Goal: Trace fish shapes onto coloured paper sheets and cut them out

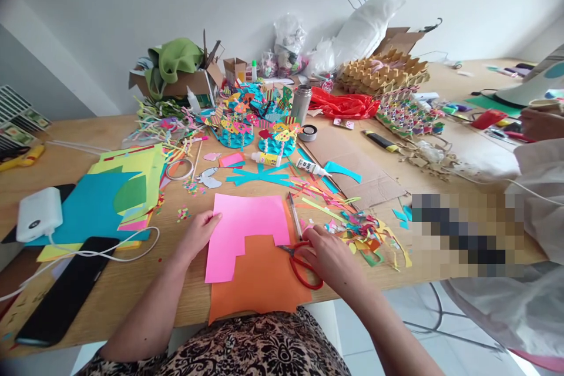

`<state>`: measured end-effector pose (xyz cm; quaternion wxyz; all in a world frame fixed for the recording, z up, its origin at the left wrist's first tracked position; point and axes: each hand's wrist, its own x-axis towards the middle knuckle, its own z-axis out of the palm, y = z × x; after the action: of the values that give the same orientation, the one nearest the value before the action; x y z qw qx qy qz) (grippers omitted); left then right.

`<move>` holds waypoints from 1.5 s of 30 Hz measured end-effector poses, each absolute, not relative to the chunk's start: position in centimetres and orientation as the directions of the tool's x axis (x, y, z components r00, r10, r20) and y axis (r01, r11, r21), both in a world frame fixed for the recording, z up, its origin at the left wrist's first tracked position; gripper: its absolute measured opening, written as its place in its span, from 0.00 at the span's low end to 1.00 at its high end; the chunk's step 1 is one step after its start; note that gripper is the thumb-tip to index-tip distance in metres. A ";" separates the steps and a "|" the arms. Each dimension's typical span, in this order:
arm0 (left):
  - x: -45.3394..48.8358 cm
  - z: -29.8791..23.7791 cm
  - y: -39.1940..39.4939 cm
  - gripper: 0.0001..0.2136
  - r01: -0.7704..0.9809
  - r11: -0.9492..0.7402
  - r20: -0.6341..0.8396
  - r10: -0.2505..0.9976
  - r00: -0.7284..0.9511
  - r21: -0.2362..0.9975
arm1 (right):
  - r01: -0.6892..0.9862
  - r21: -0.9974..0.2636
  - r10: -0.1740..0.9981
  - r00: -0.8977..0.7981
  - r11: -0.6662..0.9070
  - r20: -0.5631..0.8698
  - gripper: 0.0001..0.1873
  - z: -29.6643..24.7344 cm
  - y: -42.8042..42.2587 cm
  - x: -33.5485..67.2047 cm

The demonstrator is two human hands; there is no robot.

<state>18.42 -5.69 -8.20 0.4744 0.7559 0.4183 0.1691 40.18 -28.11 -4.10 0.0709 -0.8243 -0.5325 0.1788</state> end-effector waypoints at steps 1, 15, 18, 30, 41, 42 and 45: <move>18.4 -8.2 -5.6 0.16 0.476 -0.195 -0.146 0.795 0.589 0.858 | 0.855 -0.307 0.904 0.359 -0.418 -0.230 0.13 -4.2 -28.6 40.3; 18.1 -8.5 -5.5 0.12 0.485 -0.013 -0.315 0.745 0.587 0.874 | 0.868 -0.278 0.881 0.301 -0.412 -0.366 0.08 -4.1 -29.7 40.4; 18.1 -8.3 -5.6 0.12 0.463 0.020 -0.328 0.733 0.596 0.886 | 0.859 -0.316 0.884 0.278 -0.404 -0.376 0.09 -3.7 -30.2 40.9; 17.8 -6.9 -6.4 0.12 0.366 0.168 -0.383 0.641 0.665 0.916 | 0.712 -0.398 0.815 0.527 -0.579 -0.242 0.09 -3.3 -30.9 42.5; 17.8 -6.7 -6.6 0.14 0.489 -0.014 -0.309 0.760 0.573 0.872 | 0.696 -0.268 0.745 0.633 -0.666 -0.211 0.15 -4.8 -29.9 43.0; 17.7 -6.5 -6.7 0.16 0.487 -0.035 -0.273 0.792 0.546 0.873 | 0.699 -0.253 0.744 0.635 -0.668 -0.209 0.16 -5.1 -29.8 43.2; 17.4 -5.9 -6.9 0.18 0.492 -0.128 -0.116 0.893 0.434 0.861 | 0.723 -0.214 0.754 0.622 -0.657 -0.212 0.16 -6.2 -29.9 43.9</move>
<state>17.41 -6.89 -5.90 0.4504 0.7172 0.4830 0.2225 43.87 -29.86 -6.22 0.0540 -0.8991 -0.4105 0.1423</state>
